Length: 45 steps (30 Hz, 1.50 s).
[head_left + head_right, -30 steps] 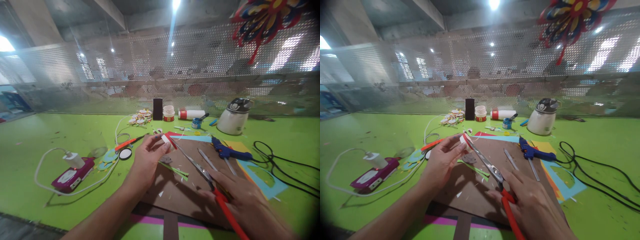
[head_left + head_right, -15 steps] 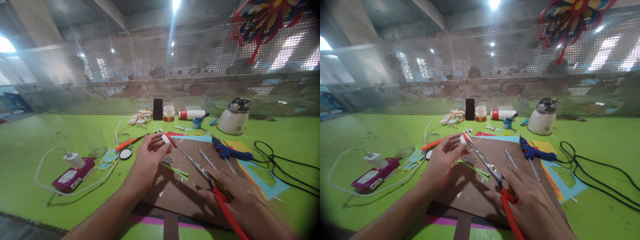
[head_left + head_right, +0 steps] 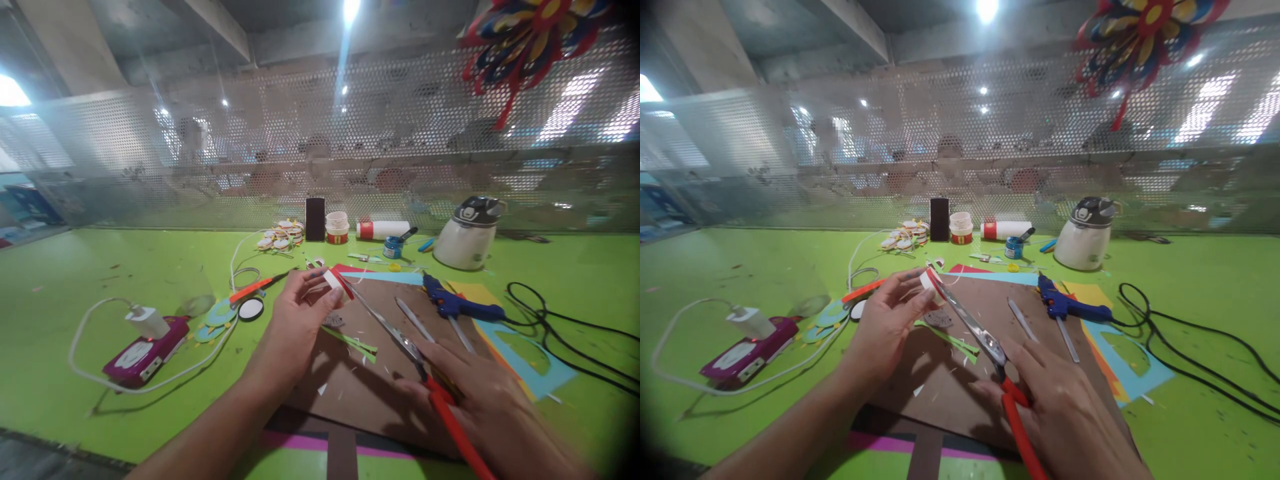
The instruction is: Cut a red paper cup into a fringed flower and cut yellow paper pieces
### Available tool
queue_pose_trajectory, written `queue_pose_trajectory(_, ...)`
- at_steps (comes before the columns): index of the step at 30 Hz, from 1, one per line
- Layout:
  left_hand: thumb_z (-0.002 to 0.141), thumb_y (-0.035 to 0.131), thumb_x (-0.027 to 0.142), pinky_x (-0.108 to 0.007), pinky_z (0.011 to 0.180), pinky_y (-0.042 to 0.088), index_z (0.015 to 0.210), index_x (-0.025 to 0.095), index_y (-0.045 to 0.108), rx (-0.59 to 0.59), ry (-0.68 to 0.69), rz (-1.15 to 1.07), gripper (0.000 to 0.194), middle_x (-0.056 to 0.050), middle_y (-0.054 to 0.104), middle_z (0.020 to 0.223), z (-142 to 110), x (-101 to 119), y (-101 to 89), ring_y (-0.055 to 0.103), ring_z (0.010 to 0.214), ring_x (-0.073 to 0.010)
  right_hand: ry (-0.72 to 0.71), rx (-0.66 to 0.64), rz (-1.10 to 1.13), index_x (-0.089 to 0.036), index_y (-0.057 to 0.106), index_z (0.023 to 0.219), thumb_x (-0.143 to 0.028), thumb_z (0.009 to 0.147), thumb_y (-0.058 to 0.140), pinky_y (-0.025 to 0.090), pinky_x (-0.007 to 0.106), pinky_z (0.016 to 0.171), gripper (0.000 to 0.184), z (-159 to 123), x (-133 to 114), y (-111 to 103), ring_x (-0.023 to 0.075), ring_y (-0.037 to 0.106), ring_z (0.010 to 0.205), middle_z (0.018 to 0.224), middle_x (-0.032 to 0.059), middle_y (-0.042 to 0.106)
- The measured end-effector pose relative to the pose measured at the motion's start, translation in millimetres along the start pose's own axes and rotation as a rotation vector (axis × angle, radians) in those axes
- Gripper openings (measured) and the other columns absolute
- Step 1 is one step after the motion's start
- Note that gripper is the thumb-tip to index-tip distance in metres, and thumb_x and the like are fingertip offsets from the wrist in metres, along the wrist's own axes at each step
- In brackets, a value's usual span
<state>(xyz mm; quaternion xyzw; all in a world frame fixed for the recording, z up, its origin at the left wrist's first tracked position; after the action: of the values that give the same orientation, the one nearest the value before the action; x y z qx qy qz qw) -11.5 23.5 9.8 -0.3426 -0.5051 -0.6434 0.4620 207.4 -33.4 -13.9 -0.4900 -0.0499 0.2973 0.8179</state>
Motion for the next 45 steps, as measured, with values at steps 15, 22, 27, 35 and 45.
queue_pose_trajectory(15, 0.074, 0.078, 0.028, -0.038, 0.081, 0.055, 0.094, 0.015, 0.062, 0.078, -0.068, -0.062, 0.029, -0.004, 0.069, 0.093, 3.1, 5.2, 0.4, 0.067, 0.082, -0.0169, 0.002, 0.026, -0.011, -0.026, 0.064, 0.094, -0.049, 0.092, 0.055, 0.055, 0.027, 0.055, 0.025, 3.1, -1.2, -2.9, 0.018, 0.069, 0.068, 0.086, 0.0022, 0.074)
queue_pose_trajectory(22, 0.073, 0.079, 0.028, -0.035, 0.081, 0.054, 0.093, 0.015, 0.064, 0.068, -0.076, -0.033, 0.028, -0.005, 0.07, 0.094, 1.8, 7.4, 1.1, 0.066, 0.084, -0.0165, -0.007, 0.043, 0.013, -0.024, 0.07, 0.09, -0.047, 0.089, 0.058, 0.053, 0.028, 0.048, 0.026, 10.5, -4.0, -9.7, 0.0184, 0.066, 0.059, 0.077, 0.002, 0.074)
queue_pose_trajectory(27, 0.07, 0.081, 0.027, -0.037, 0.083, 0.054, 0.093, 0.015, 0.067, 0.083, -0.075, -0.046, 0.029, -0.006, 0.072, 0.093, 2.8, 9.0, 1.0, 0.067, 0.086, -0.0184, -0.036, 0.089, 0.001, -0.022, 0.072, 0.096, -0.048, 0.09, 0.057, 0.052, 0.027, 0.045, 0.03, 10.3, -0.2, -10.9, 0.0175, 0.064, 0.055, 0.072, 0.0022, 0.073)
queue_pose_trajectory(35, 0.073, 0.08, 0.026, -0.037, 0.085, 0.053, 0.095, 0.014, 0.065, 0.083, -0.046, -0.072, 0.029, -0.007, 0.071, 0.097, 2.8, 7.6, -0.5, 0.066, 0.09, -0.019, -0.05, 0.118, 0.0, -0.025, 0.069, 0.101, -0.049, 0.088, 0.061, 0.054, 0.027, 0.05, 0.028, 8.6, -0.6, -10.2, 0.0181, 0.066, 0.059, 0.077, 0.0014, 0.074)
queue_pose_trajectory(45, 0.071, 0.08, 0.027, -0.038, 0.085, 0.052, 0.091, 0.015, 0.065, 0.091, -0.053, -0.086, 0.028, -0.007, 0.072, 0.095, 1.6, 9.1, 3.2, 0.067, 0.088, -0.019, -0.035, 0.059, -0.016, -0.025, 0.068, 0.108, -0.049, 0.089, 0.059, 0.059, 0.032, 0.057, 0.031, 4.8, 1.1, -7.2, 0.0236, 0.073, 0.074, 0.092, 0.0053, 0.077)
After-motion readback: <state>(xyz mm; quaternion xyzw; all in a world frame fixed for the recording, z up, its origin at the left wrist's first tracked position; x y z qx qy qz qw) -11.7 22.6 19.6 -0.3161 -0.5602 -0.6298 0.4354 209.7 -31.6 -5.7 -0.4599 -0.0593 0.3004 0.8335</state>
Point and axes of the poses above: each hand's wrist, its own z-axis towards the middle knuckle, its own y-axis out of the palm, x = y × z, the point moved 1 cm from there along z, towards the middle knuckle
